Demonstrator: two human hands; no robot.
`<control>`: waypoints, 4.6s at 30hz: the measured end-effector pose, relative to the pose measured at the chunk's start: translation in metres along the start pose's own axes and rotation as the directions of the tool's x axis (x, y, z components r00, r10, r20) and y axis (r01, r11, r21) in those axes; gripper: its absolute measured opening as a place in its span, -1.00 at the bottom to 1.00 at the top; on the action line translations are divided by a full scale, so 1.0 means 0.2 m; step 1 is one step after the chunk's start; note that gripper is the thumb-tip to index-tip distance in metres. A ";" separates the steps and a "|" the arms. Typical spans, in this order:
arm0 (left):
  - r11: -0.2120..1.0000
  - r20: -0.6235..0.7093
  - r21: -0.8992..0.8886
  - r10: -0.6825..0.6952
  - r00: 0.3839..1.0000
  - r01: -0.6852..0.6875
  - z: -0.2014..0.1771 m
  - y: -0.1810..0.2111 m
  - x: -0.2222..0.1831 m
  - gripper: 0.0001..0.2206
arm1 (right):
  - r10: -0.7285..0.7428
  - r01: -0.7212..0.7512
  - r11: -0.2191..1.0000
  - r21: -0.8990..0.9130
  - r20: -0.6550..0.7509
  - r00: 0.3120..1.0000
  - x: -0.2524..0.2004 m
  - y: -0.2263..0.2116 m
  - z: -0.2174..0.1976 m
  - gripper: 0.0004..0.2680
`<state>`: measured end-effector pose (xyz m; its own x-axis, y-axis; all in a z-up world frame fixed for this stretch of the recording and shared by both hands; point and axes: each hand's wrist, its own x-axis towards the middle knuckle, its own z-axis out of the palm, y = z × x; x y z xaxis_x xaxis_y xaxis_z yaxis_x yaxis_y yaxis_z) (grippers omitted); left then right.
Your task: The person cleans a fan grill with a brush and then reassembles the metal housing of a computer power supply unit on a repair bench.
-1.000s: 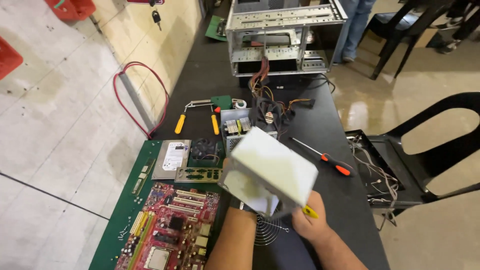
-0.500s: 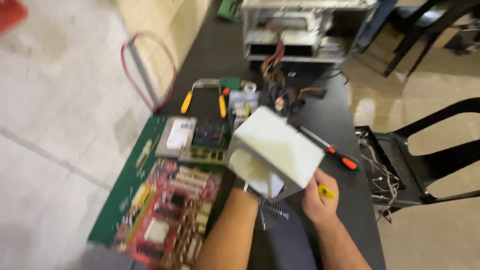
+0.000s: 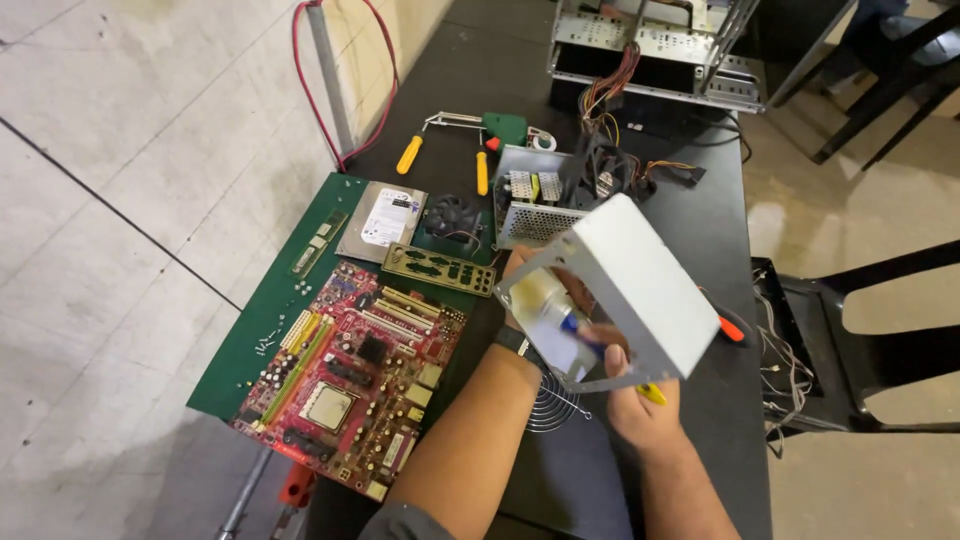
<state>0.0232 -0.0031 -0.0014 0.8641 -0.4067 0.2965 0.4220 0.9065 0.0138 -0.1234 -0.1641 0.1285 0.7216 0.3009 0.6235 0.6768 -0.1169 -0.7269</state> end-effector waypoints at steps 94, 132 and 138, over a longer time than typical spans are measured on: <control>0.856 0.364 0.107 0.440 0.821 -0.506 0.47 -0.06 -0.19 -0.48 | -0.069 0.079 0.938 0.338 -0.040 0.997 -0.04 0.30 -0.28 -0.70; 0.692 0.120 0.312 0.651 0.749 -0.652 0.65 -0.06 -0.20 -0.47 | 0.875 0.160 0.085 0.983 -0.150 0.460 0.14 0.29 -0.44 -0.67; 0.463 0.405 0.572 0.559 0.724 -0.677 0.63 0.10 -0.27 -0.42 | 0.581 0.068 0.027 0.997 -0.071 0.811 0.10 0.48 -0.33 -0.76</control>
<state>-0.0497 0.0519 0.1036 0.7500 0.2578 0.6091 -0.5468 0.7598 0.3517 -0.0347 -0.2312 0.0892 0.9885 0.1093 0.1041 -0.0784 0.9611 -0.2647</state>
